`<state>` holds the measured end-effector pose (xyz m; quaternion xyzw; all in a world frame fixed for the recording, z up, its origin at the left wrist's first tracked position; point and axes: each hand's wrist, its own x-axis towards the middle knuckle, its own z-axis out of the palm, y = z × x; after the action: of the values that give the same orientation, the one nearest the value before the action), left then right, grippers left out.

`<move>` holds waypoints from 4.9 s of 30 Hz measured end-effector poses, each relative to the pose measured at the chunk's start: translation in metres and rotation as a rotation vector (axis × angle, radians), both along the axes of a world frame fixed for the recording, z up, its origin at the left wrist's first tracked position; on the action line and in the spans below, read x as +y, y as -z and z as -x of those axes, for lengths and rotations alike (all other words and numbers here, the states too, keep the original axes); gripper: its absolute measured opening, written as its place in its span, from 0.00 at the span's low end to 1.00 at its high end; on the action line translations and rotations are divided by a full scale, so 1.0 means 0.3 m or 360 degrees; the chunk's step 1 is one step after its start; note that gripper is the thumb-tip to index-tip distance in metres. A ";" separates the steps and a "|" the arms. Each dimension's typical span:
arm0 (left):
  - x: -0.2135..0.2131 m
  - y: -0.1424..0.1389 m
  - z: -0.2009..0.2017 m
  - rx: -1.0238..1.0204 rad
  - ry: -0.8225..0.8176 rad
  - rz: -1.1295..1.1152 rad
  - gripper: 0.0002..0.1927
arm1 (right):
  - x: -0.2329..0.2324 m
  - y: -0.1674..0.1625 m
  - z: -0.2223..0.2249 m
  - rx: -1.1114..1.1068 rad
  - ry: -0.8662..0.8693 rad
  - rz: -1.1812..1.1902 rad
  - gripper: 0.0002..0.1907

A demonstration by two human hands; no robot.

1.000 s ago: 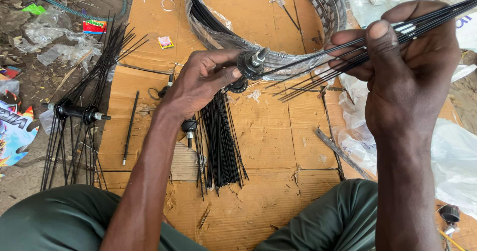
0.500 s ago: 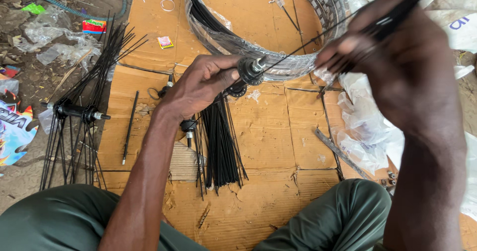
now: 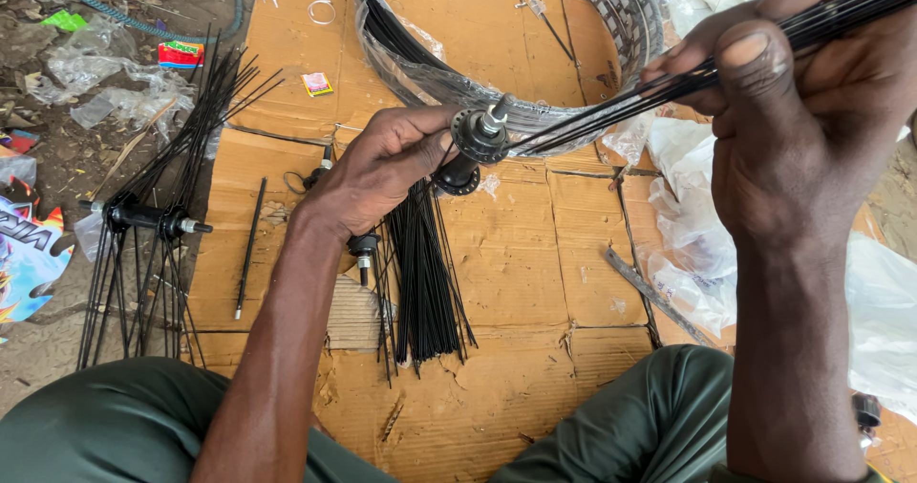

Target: The person unpacks bicycle hubs and then inserts multiple black spokes into the hub flanges. They handle the hubs and spokes by hand, arranging the spokes in the hub holes.

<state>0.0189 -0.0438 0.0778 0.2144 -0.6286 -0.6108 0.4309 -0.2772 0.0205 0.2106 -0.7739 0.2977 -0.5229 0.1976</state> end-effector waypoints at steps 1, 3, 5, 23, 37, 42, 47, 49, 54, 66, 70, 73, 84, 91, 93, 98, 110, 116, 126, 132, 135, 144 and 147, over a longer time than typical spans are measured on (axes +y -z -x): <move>0.001 0.000 -0.001 0.0015 0.0005 0.0000 0.19 | -0.002 0.000 0.002 0.0012 -0.0013 0.0003 0.07; 0.003 -0.002 -0.004 -0.0009 -0.0003 0.0020 0.19 | -0.004 0.000 0.006 0.0034 -0.0037 0.0009 0.07; 0.005 -0.002 -0.005 0.0000 0.0013 0.0031 0.19 | -0.003 0.002 0.008 0.0045 -0.0066 0.0008 0.07; -0.003 -0.003 0.002 -0.0142 0.0032 0.0059 0.20 | 0.008 -0.023 -0.069 -0.0109 -0.0072 -0.0238 0.05; -0.001 -0.028 0.011 -0.0001 -0.0112 0.0115 0.20 | -0.012 -0.167 -0.048 0.0445 -0.0126 -0.0162 0.10; -0.009 -0.036 0.015 0.0161 -0.0125 0.0089 0.17 | -0.014 -0.167 -0.016 0.0610 0.0063 -0.0304 0.16; -0.008 -0.045 0.021 0.0171 -0.0199 0.0099 0.18 | 0.015 -0.112 -0.052 0.0077 0.0271 -0.0464 0.14; -0.007 -0.047 0.024 0.0185 -0.0201 0.0158 0.18 | 0.028 -0.096 -0.069 0.0026 0.0248 -0.0315 0.13; -0.007 -0.043 0.029 0.0144 -0.0232 0.0098 0.18 | 0.007 -0.075 -0.113 -0.0102 0.0184 -0.0299 0.13; -0.019 -0.024 0.033 0.0159 -0.0199 0.0147 0.18 | -0.005 -0.093 -0.143 0.0045 0.0251 -0.0308 0.16; -0.013 -0.028 0.042 0.0105 -0.0223 0.0215 0.16 | -0.004 -0.117 -0.182 0.0141 0.0218 -0.0325 0.17; -0.010 -0.033 0.048 0.0102 -0.0252 0.0254 0.16 | -0.011 -0.145 -0.209 0.0749 0.0177 -0.0315 0.13; -0.022 -0.035 0.041 0.0259 -0.0412 0.0174 0.17 | 0.019 -0.074 -0.178 0.0194 0.0044 -0.0410 0.11; -0.030 -0.034 0.036 0.0210 -0.0474 0.0180 0.17 | 0.042 -0.050 -0.139 0.0277 0.0137 -0.0173 0.08; -0.033 -0.030 0.037 0.0226 -0.0471 0.0191 0.17 | 0.042 -0.038 -0.134 0.0254 0.0126 -0.0113 0.08; -0.042 -0.022 0.041 0.0289 -0.0475 0.0197 0.17 | 0.050 -0.016 -0.117 0.0330 0.0153 0.0049 0.07; -0.039 -0.028 0.042 0.0297 -0.0461 0.0212 0.17 | 0.058 -0.052 -0.163 0.0369 0.0207 0.0019 0.06; -0.038 -0.037 0.044 0.0298 -0.0459 0.0223 0.17 | 0.061 -0.065 -0.193 0.0708 0.0409 0.0079 0.03; -0.029 -0.056 0.037 0.0242 -0.0456 0.0236 0.18 | 0.061 -0.014 -0.124 0.0284 0.0244 0.0187 0.04; -0.018 -0.069 0.037 0.0226 -0.0430 0.0198 0.18 | 0.058 -0.014 -0.127 0.0219 0.0217 0.0125 0.05; -0.014 -0.074 0.036 0.0202 -0.0444 0.0229 0.18 | 0.065 -0.026 -0.146 0.0222 0.0192 0.0079 0.05; -0.009 -0.085 0.039 0.0273 -0.0323 0.0259 0.19 | 0.059 -0.066 -0.212 0.0325 0.0435 -0.0152 0.06; -0.003 -0.087 0.036 0.0317 -0.0249 0.0229 0.20 | 0.069 -0.043 -0.191 0.0116 0.0377 -0.0032 0.07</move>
<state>0.0080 -0.0447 0.1038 0.1697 -0.6064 -0.5469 0.5517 -0.2200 0.0410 0.2234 -0.7498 0.3993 -0.5110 0.1311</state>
